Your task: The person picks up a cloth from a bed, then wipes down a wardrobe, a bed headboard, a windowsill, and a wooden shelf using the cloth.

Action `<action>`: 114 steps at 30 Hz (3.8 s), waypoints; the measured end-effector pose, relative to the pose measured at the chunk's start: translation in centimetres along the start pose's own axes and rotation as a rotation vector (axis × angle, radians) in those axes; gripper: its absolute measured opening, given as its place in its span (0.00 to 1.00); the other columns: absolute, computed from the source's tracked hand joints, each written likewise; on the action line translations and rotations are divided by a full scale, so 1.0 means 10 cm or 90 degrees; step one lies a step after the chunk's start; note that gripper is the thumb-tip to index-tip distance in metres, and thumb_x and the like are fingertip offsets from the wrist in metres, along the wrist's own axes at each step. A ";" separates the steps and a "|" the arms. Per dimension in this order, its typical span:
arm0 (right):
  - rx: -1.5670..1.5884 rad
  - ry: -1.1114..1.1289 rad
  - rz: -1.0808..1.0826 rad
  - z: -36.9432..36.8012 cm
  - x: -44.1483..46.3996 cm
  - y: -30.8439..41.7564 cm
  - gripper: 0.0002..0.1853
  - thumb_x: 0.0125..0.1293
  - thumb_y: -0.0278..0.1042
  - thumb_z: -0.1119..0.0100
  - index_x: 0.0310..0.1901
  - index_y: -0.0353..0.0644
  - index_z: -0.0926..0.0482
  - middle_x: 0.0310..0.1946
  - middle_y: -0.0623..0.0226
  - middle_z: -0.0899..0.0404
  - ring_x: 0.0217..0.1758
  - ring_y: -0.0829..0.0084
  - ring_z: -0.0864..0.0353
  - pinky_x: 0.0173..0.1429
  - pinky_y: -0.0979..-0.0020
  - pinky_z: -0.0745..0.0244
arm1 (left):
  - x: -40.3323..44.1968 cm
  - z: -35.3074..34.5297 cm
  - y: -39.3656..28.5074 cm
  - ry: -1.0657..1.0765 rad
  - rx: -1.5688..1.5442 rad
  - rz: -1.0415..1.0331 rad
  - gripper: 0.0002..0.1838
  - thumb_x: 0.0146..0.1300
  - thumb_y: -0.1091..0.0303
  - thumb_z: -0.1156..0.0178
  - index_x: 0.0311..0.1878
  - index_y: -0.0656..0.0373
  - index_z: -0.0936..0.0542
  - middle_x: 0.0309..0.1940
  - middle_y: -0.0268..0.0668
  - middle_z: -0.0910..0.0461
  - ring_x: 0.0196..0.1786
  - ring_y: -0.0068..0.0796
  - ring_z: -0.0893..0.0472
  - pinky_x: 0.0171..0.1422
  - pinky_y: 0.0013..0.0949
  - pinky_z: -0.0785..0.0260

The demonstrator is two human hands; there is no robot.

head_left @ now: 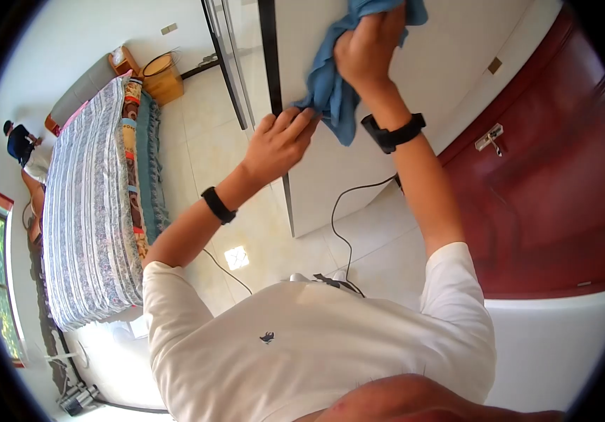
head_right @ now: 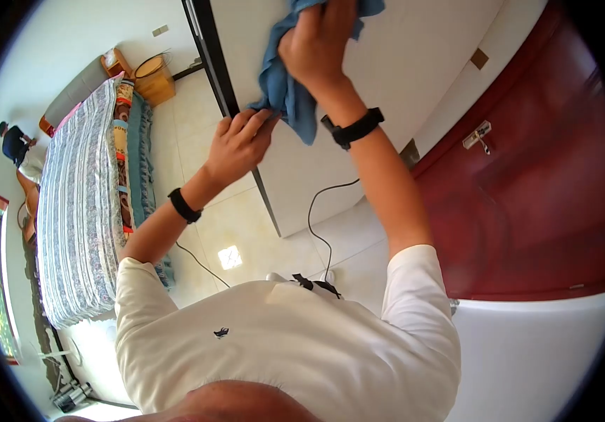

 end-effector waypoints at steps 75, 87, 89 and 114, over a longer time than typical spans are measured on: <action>0.916 0.550 -0.817 0.96 -3.35 -1.14 0.26 0.70 0.37 0.46 0.65 0.43 0.41 0.51 0.65 0.23 0.45 0.71 0.17 0.50 0.72 0.27 | -0.82 -0.88 -1.39 -0.129 -0.014 0.826 0.11 0.67 0.72 0.44 0.49 0.66 0.29 0.42 0.46 0.30 0.43 0.38 0.22 0.38 0.33 0.27; 0.278 0.336 -0.156 0.97 -3.24 -1.43 0.18 0.55 0.26 0.36 0.48 0.36 0.27 0.52 0.52 0.28 0.51 0.49 0.28 0.58 0.53 0.35 | -0.35 -0.80 -1.28 -0.139 -0.306 1.017 0.12 0.72 0.61 0.49 0.39 0.63 0.29 0.27 0.42 0.21 0.23 0.29 0.19 0.25 0.30 0.28; 0.201 0.328 -0.254 1.01 -3.59 -1.47 0.22 0.56 0.27 0.37 0.52 0.35 0.29 0.53 0.50 0.29 0.55 0.48 0.31 0.61 0.51 0.39 | -1.07 -1.27 -1.60 -0.075 -0.339 0.960 0.13 0.73 0.61 0.52 0.38 0.62 0.31 0.26 0.43 0.23 0.21 0.35 0.21 0.27 0.35 0.28; -0.006 0.054 -0.600 1.10 -3.33 -2.86 0.42 0.67 0.40 0.44 0.73 0.32 0.59 0.73 0.42 0.56 0.77 0.50 0.56 0.77 0.56 0.61 | 0.58 -1.66 -1.85 0.180 -0.627 0.924 0.10 0.63 0.69 0.41 0.33 0.69 0.18 0.25 0.40 0.16 0.32 0.23 0.15 0.36 0.26 0.24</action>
Point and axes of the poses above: each hand's wrist, its own x-axis towards the middle knuckle, its own z-axis out of the back of the hand, y = z × x, the point moved 1 cm from there along x, towards the middle knuckle
